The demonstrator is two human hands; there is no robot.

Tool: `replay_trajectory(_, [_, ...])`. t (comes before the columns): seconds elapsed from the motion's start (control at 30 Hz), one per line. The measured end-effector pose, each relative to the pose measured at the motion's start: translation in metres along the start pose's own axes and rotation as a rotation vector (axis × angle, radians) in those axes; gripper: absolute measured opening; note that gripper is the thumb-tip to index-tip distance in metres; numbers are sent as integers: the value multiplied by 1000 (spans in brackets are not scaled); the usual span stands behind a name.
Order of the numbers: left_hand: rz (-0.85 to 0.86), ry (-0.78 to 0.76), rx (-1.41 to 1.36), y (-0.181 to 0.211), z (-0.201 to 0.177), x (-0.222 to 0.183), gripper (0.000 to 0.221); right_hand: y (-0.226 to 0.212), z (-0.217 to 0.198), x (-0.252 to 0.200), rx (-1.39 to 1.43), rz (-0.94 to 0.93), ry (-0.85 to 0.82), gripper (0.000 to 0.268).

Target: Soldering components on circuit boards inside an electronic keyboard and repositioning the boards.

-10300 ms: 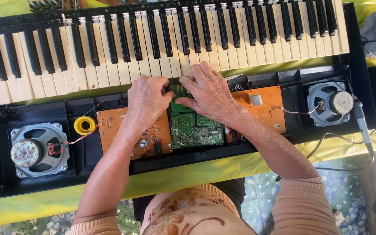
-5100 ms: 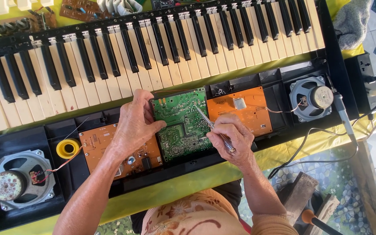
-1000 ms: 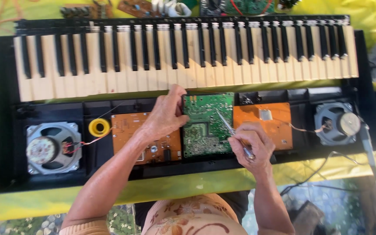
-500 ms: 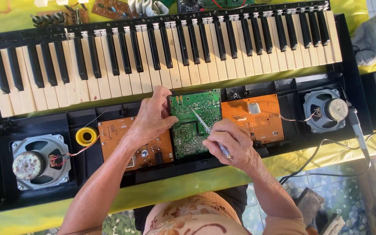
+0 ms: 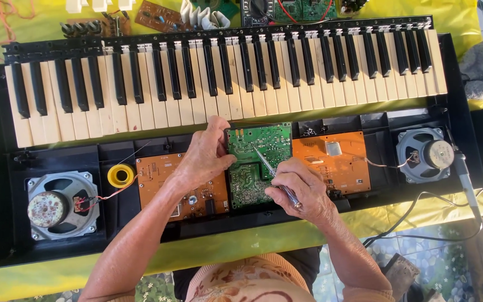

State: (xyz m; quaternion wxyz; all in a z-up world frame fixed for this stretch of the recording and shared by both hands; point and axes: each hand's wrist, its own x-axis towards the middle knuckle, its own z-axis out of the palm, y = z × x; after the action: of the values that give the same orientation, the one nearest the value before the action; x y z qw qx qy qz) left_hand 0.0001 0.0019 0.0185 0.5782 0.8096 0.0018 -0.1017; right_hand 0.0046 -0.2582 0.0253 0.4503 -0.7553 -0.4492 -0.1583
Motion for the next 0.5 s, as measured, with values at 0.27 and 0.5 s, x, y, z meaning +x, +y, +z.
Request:
replay_trajectory(0.27, [-5, 19, 51, 12, 0, -1, 51, 3, 5, -5, 10, -45, 69, 19])
replay_trajectory(0.5, [-13, 45, 57, 10, 0, 0, 48, 16, 0, -19, 7, -140, 194, 31])
